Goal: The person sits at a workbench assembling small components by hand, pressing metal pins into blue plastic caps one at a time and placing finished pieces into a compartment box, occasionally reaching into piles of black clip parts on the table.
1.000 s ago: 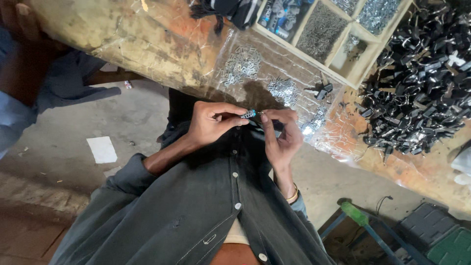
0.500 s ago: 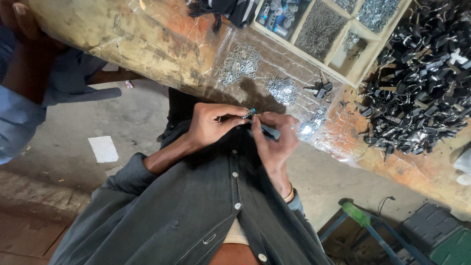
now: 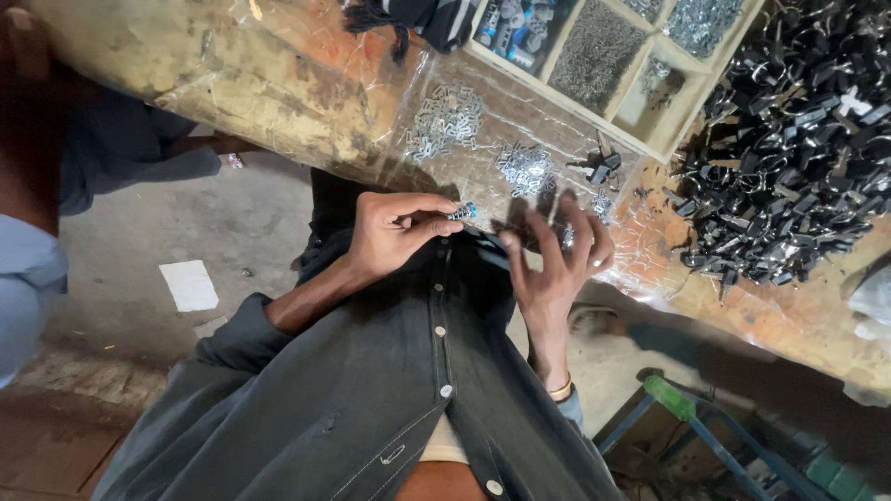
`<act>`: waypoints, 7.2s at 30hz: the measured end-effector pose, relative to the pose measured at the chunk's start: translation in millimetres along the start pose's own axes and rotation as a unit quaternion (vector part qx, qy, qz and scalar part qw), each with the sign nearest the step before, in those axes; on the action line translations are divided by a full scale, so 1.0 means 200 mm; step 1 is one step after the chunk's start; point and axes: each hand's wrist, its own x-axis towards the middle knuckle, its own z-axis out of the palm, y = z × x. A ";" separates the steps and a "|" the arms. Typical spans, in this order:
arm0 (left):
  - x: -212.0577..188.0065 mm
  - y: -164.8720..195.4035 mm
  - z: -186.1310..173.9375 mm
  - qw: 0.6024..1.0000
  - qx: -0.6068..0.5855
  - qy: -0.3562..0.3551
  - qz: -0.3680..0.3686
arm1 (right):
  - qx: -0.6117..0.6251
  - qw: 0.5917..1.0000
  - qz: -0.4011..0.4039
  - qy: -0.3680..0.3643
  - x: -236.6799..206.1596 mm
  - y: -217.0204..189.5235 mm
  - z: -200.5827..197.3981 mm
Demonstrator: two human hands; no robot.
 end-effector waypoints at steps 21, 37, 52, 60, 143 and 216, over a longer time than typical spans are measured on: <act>0.03 0.17 0.20 0.997 0.070 -0.013 -0.007 | 0.290 0.955 0.042 0.032 0.03 -0.06 -0.10; 0.04 0.16 0.22 0.993 0.110 -0.029 0.031 | 0.457 0.870 0.183 0.038 -0.02 -0.03 -0.04; 0.22 0.21 0.34 0.969 0.188 -0.070 0.145 | 0.197 0.973 0.118 0.019 0.11 0.22 -0.27; 0.33 0.12 0.28 0.993 0.099 -0.048 0.038 | -0.025 0.998 0.062 -0.004 0.07 0.40 -0.15; 0.34 0.19 0.27 0.992 0.107 -0.069 0.026 | 0.026 0.997 0.022 0.068 0.09 0.35 -0.18; 0.31 0.18 0.20 0.985 0.151 -0.065 0.052 | 0.344 0.938 0.043 0.022 0.26 0.01 -0.11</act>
